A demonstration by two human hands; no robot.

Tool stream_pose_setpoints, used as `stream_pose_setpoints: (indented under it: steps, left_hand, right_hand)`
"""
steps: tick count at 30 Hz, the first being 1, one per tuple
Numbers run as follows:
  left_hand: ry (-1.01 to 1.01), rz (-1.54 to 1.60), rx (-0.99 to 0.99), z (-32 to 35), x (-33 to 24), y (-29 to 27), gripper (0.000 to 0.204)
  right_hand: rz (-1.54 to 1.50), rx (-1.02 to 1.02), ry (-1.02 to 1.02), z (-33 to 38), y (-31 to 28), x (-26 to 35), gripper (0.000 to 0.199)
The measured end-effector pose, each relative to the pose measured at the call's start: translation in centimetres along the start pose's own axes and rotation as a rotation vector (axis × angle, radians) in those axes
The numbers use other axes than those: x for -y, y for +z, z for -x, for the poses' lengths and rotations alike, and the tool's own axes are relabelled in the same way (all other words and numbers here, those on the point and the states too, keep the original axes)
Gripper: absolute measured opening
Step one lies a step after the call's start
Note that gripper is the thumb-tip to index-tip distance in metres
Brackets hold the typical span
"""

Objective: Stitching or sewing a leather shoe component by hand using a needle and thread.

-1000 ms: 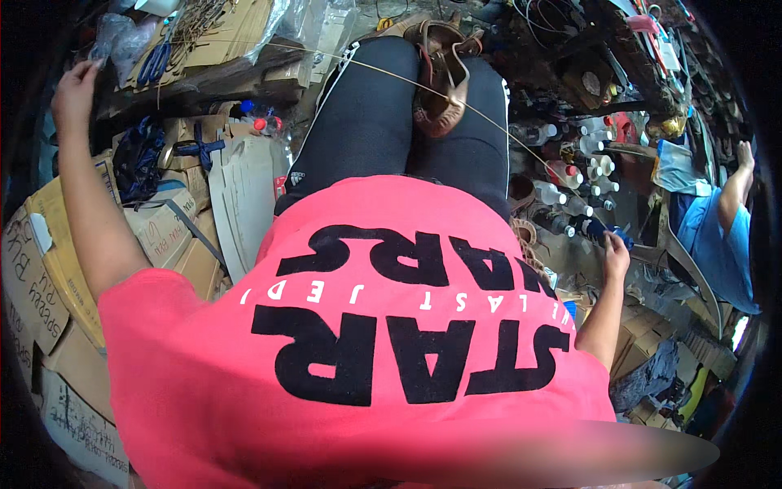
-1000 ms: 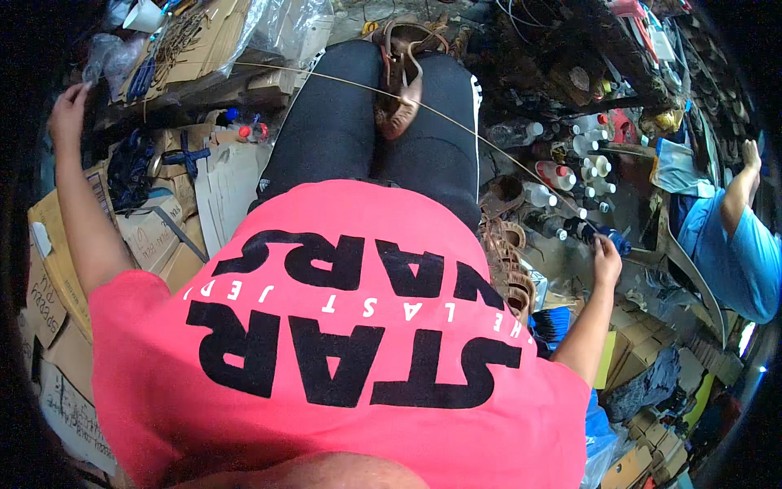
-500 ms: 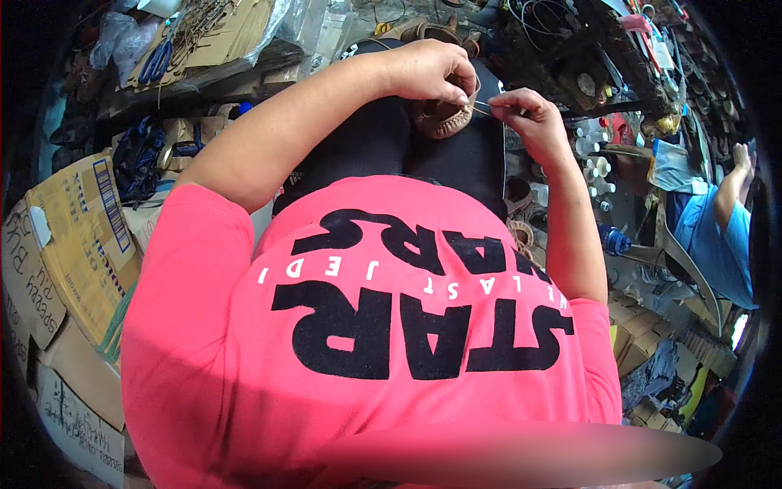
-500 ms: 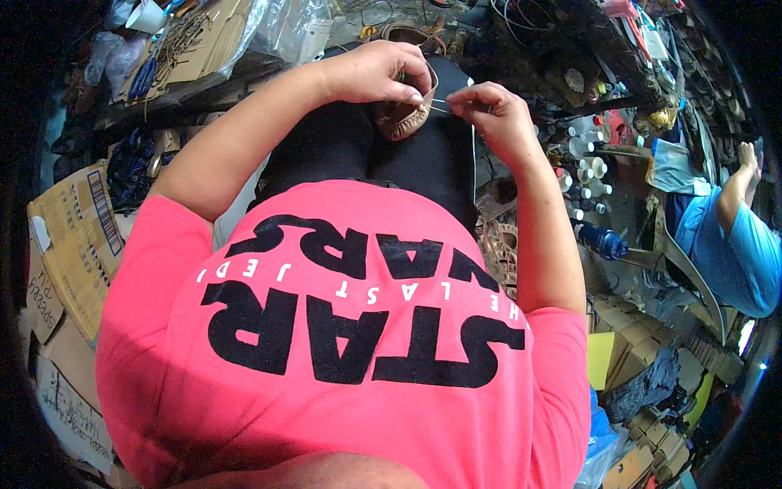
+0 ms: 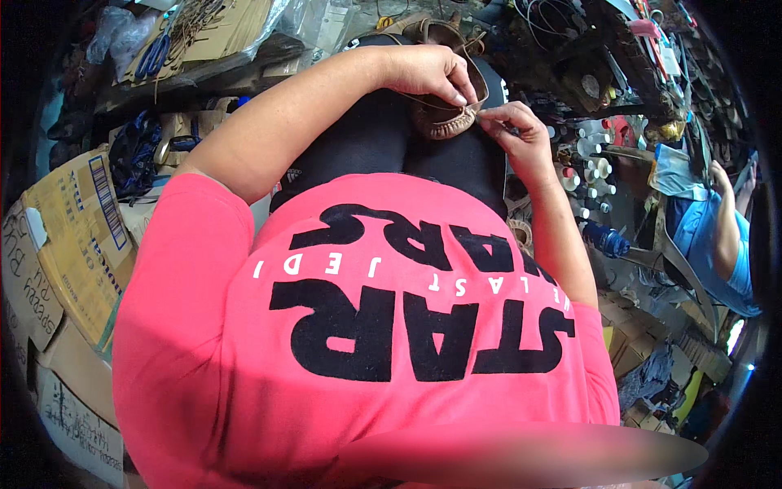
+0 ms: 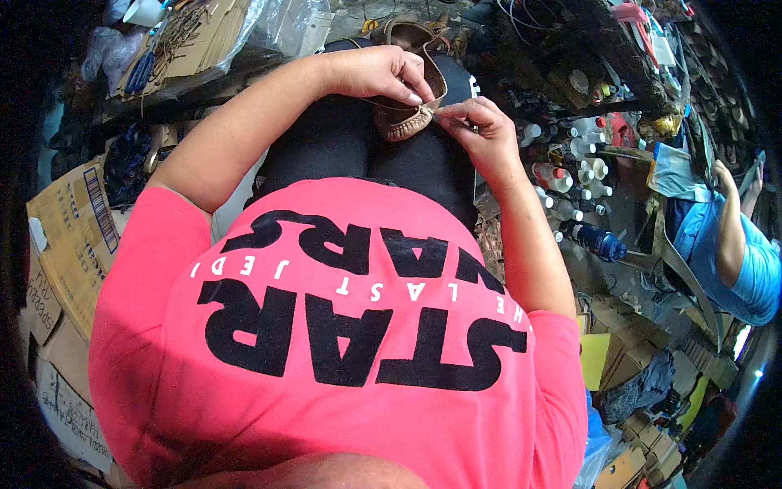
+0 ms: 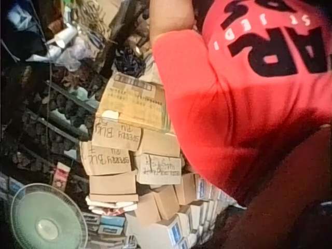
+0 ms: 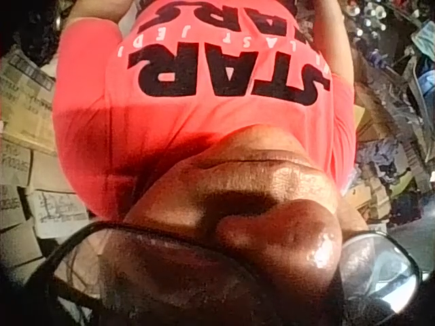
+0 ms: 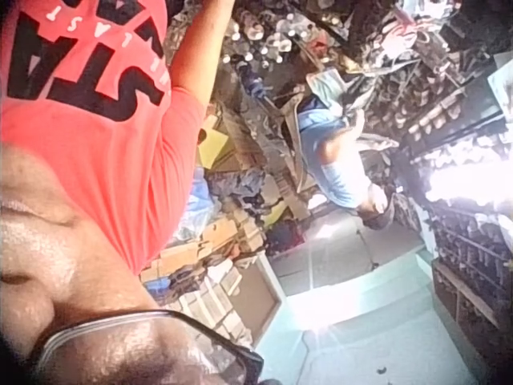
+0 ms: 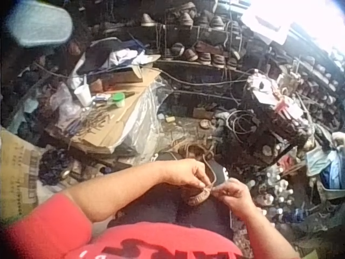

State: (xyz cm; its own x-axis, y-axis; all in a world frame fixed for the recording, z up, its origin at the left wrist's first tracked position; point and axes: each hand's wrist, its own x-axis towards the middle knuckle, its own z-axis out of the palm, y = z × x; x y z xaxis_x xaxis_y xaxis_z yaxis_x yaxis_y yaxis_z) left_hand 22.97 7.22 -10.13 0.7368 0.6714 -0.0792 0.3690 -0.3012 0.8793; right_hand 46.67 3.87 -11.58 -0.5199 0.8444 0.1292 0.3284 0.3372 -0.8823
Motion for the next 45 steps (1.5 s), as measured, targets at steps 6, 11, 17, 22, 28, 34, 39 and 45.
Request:
stream_pose_setpoints:
  steps: [6, 11, 17, 22, 28, 34, 39, 45]
  left_hand:
    - [0.002, -0.100, 0.110, -0.2, -1.1, -0.2, 0.027]
    - [-0.041, -0.150, 0.180, -0.2, -1.2, -0.2, 0.028]
    - [0.019, -0.082, 0.030, -0.8, 0.4, 0.4, 0.023]
    - [0.058, -0.177, -0.044, -1.7, 0.8, 0.8, 0.019]
    - [0.099, -0.168, -0.102, -1.0, 0.5, 0.9, 0.017]
    - [0.098, -0.192, -0.093, -0.8, 0.3, 0.8, 0.015]
    - [0.073, -0.186, -0.066, -0.7, 0.3, 0.7, 0.015]
    - [0.106, -0.244, -0.125, -0.5, 0.1, 1.7, 0.017]
  right_hand:
    - [0.199, -0.011, -0.072, 0.8, 0.0, 1.7, 0.022]
    - [0.540, 0.174, -0.091, -0.4, -1.0, 4.6, 0.025]
    - [0.713, 0.375, -0.132, -2.8, -1.2, 5.2, 0.018]
    - [0.513, 0.303, -0.020, -2.5, -0.4, 3.8, 0.015]
    - [0.464, 0.287, 0.168, -1.5, -2.2, 5.7, 0.019]
    - [0.476, 0.326, 0.136, -1.7, -2.6, 6.8, 0.019]
    - [0.426, 0.332, 0.163, -1.9, -2.5, 6.6, 0.018]
    - [0.197, 0.182, 0.199, -1.5, 0.2, 2.9, 0.014]
